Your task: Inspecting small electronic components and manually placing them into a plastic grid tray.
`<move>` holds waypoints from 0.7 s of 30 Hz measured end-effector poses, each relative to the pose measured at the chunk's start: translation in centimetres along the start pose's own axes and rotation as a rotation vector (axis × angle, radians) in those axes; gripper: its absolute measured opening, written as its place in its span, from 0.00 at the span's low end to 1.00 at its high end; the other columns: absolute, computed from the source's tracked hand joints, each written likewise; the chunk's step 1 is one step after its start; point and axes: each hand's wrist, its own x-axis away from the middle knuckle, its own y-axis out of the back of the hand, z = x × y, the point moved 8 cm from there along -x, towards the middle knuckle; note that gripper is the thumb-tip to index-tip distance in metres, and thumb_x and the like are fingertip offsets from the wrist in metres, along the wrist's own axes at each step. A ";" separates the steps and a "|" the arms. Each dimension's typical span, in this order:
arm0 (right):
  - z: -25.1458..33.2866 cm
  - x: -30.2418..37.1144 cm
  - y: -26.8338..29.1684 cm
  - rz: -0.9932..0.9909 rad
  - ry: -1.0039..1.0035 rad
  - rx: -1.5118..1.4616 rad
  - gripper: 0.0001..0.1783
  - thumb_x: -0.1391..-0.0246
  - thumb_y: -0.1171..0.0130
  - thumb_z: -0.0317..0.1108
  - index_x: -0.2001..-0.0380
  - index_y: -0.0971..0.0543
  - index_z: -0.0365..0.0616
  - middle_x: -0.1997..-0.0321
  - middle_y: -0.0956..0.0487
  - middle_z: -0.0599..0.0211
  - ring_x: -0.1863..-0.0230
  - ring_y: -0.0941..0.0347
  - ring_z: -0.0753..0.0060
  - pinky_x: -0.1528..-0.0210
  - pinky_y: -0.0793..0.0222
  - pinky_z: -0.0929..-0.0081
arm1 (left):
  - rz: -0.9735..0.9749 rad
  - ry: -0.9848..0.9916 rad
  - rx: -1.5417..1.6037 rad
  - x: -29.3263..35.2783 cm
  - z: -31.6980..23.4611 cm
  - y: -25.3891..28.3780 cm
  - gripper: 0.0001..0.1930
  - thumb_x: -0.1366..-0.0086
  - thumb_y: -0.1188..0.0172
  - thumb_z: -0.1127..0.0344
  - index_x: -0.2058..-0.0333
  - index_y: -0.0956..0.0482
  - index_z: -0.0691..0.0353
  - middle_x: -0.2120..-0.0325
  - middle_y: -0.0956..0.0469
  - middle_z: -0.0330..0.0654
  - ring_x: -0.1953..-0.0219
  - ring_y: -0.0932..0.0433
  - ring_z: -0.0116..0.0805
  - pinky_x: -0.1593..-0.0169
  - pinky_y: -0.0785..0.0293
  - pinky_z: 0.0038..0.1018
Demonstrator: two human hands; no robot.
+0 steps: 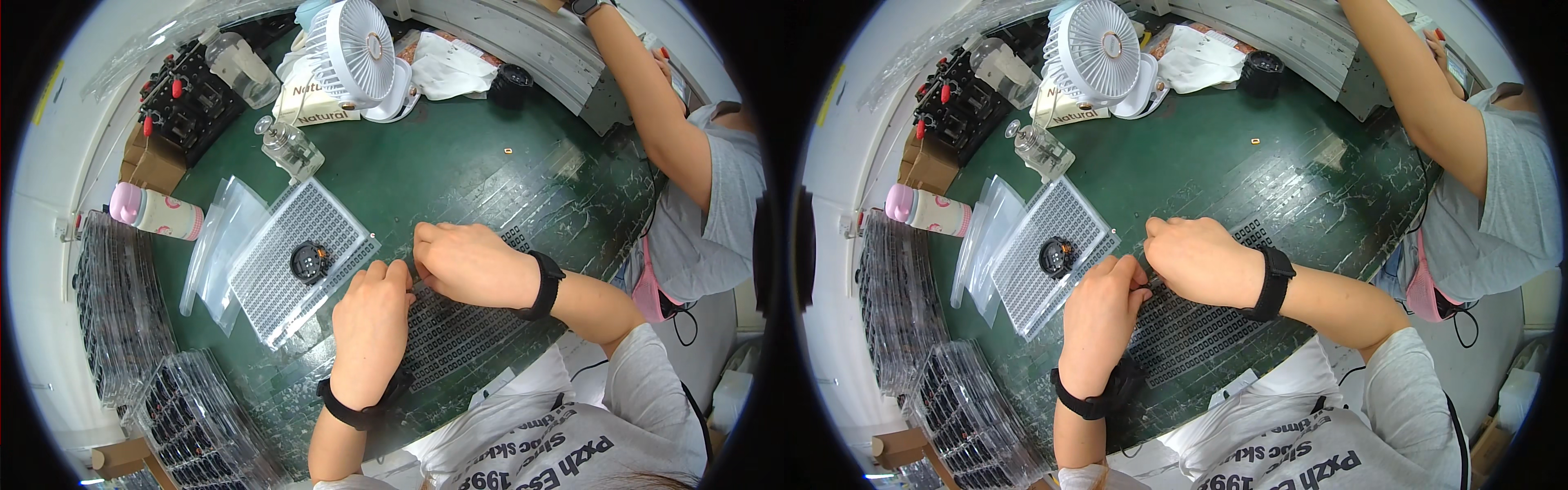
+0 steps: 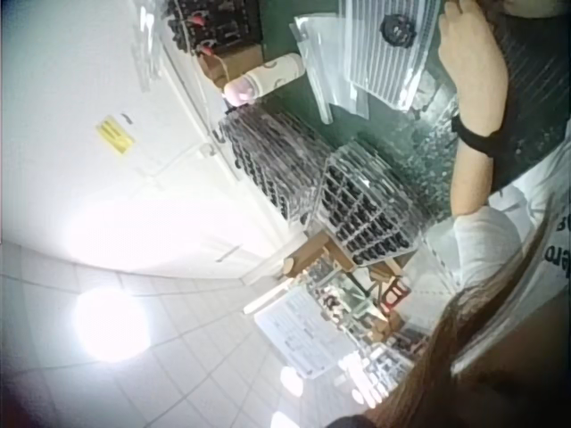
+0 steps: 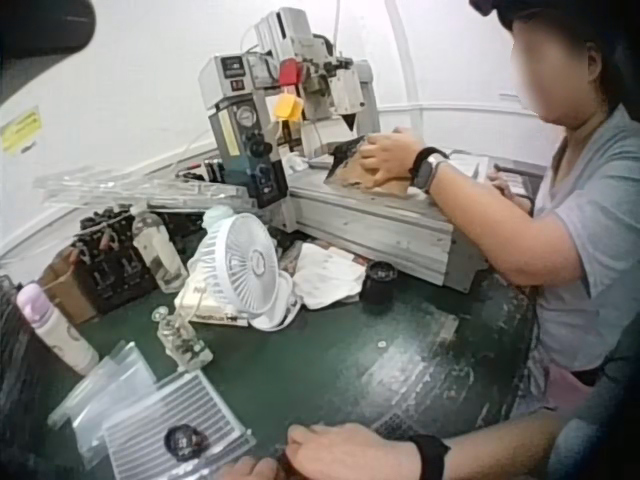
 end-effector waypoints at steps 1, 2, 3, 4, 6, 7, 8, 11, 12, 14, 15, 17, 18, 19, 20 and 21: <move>0.0 0.0 0.0 0.001 -0.001 0.002 0.03 0.53 0.39 0.30 0.75 0.21 0.43 0.62 0.25 0.63 0.58 0.24 0.57 0.59 0.25 0.63 | 0.000 0.000 -0.001 0.0 0.0 0.1 0.10 0.45 0.35 0.70 0.68 0.27 0.62 0.70 0.25 0.44 0.63 0.23 0.44 0.64 0.24 0.38; 0.0 0.0 0.0 0.001 -0.001 0.002 0.03 0.53 0.39 0.30 0.75 0.21 0.43 0.62 0.25 0.63 0.58 0.24 0.57 0.59 0.25 0.63 | 0.004 0.010 -0.014 0.1 0.0 0.2 0.10 0.45 0.34 0.69 0.68 0.27 0.62 0.70 0.25 0.44 0.64 0.23 0.44 0.64 0.24 0.38; 0.0 0.0 -0.1 0.001 -0.003 0.000 0.03 0.53 0.39 0.29 0.75 0.21 0.43 0.62 0.25 0.63 0.58 0.24 0.57 0.59 0.25 0.63 | 0.008 0.021 -0.027 0.1 0.1 0.2 0.10 0.45 0.34 0.69 0.68 0.27 0.62 0.70 0.25 0.44 0.64 0.22 0.44 0.64 0.24 0.38; -0.1 0.0 -0.1 0.001 -0.005 -0.001 0.02 0.53 0.39 0.29 0.75 0.21 0.43 0.62 0.25 0.63 0.58 0.24 0.58 0.58 0.25 0.63 | 0.008 0.022 -0.028 0.1 0.1 0.2 0.10 0.45 0.34 0.69 0.68 0.27 0.62 0.70 0.25 0.44 0.64 0.22 0.44 0.64 0.24 0.38; 0.0 0.0 -0.2 0.002 -0.003 0.001 0.02 0.53 0.39 0.29 0.75 0.21 0.43 0.62 0.25 0.63 0.58 0.24 0.58 0.58 0.25 0.63 | 0.017 0.040 -0.051 0.2 0.3 0.1 0.11 0.45 0.33 0.67 0.67 0.26 0.62 0.71 0.24 0.44 0.65 0.22 0.44 0.64 0.24 0.37; 0.0 0.0 -0.2 0.003 -0.001 0.003 0.02 0.53 0.39 0.29 0.74 0.21 0.43 0.62 0.25 0.63 0.57 0.24 0.58 0.58 0.25 0.63 | 0.017 0.040 -0.051 0.2 0.3 0.2 0.11 0.45 0.33 0.67 0.67 0.26 0.62 0.71 0.24 0.44 0.65 0.22 0.44 0.64 0.24 0.37; 0.0 -0.1 -0.2 0.003 -0.001 0.003 0.02 0.53 0.39 0.29 0.74 0.21 0.43 0.62 0.25 0.63 0.57 0.24 0.58 0.58 0.25 0.63 | 0.024 0.056 -0.074 0.2 0.4 0.2 0.12 0.45 0.32 0.65 0.67 0.26 0.62 0.71 0.24 0.44 0.65 0.22 0.44 0.65 0.23 0.37; -0.1 0.0 -0.1 -0.006 0.000 0.000 0.03 0.53 0.39 0.29 0.74 0.21 0.43 0.61 0.25 0.63 0.57 0.24 0.58 0.58 0.25 0.63 | 0.036 0.100 -0.127 0.3 0.6 0.4 0.14 0.45 0.31 0.63 0.67 0.27 0.63 0.71 0.23 0.44 0.65 0.21 0.44 0.66 0.23 0.36; -0.1 0.0 -0.1 -0.005 -0.002 0.000 0.03 0.54 0.39 0.29 0.74 0.21 0.43 0.61 0.25 0.63 0.57 0.24 0.58 0.58 0.25 0.63 | 0.039 0.130 -0.156 0.4 0.8 0.4 0.15 0.45 0.31 0.61 0.67 0.27 0.64 0.71 0.23 0.45 0.65 0.20 0.44 0.66 0.22 0.36; -0.1 -0.1 -0.2 -0.003 -0.004 -0.001 0.03 0.54 0.39 0.29 0.74 0.21 0.43 0.61 0.25 0.63 0.57 0.24 0.58 0.58 0.25 0.63 | 0.041 0.138 -0.163 0.4 1.1 0.4 0.16 0.45 0.31 0.60 0.67 0.27 0.64 0.71 0.23 0.45 0.65 0.20 0.44 0.67 0.22 0.36; -0.1 -0.1 -0.2 -0.004 -0.003 0.001 0.03 0.54 0.39 0.29 0.74 0.21 0.43 0.61 0.25 0.63 0.57 0.24 0.58 0.58 0.25 0.63 | 0.043 0.145 -0.170 0.4 1.3 0.3 0.17 0.45 0.31 0.59 0.67 0.27 0.64 0.71 0.23 0.45 0.65 0.20 0.44 0.67 0.22 0.35; -0.1 0.0 -0.2 -0.004 -0.003 0.003 0.03 0.53 0.39 0.29 0.74 0.21 0.43 0.61 0.25 0.63 0.57 0.24 0.58 0.58 0.25 0.63 | 0.040 0.148 -0.172 0.4 1.2 0.4 0.17 0.45 0.31 0.58 0.67 0.27 0.64 0.71 0.23 0.45 0.65 0.20 0.44 0.67 0.22 0.35; -0.1 0.0 -0.2 -0.003 -0.003 0.005 0.03 0.53 0.39 0.29 0.73 0.21 0.43 0.61 0.25 0.63 0.57 0.24 0.58 0.58 0.25 0.63 | 0.037 0.153 -0.175 0.5 1.2 0.4 0.18 0.45 0.31 0.58 0.67 0.27 0.64 0.71 0.23 0.45 0.65 0.20 0.44 0.67 0.22 0.35; -0.1 0.0 -0.2 -0.001 -0.004 0.007 0.03 0.53 0.39 0.29 0.73 0.21 0.43 0.61 0.25 0.63 0.57 0.24 0.58 0.58 0.25 0.63 | 0.037 0.153 -0.175 0.5 1.2 0.4 0.18 0.45 0.31 0.58 0.67 0.27 0.64 0.71 0.23 0.45 0.65 0.20 0.44 0.67 0.22 0.35; -0.1 -0.1 -0.2 -0.001 -0.004 0.007 0.03 0.53 0.39 0.29 0.73 0.21 0.43 0.61 0.25 0.63 0.57 0.24 0.58 0.58 0.25 0.63 | 0.029 0.146 -0.188 0.5 1.1 0.4 0.18 0.45 0.31 0.58 0.67 0.27 0.64 0.71 0.23 0.45 0.65 0.20 0.43 0.67 0.22 0.35; -0.1 -0.1 -0.2 -0.001 -0.005 0.001 0.03 0.53 0.39 0.29 0.73 0.21 0.43 0.61 0.25 0.63 0.57 0.24 0.58 0.58 0.25 0.63 | 0.022 0.139 -0.200 0.5 1.0 0.5 0.18 0.45 0.31 0.58 0.67 0.27 0.63 0.71 0.23 0.45 0.65 0.20 0.43 0.67 0.22 0.34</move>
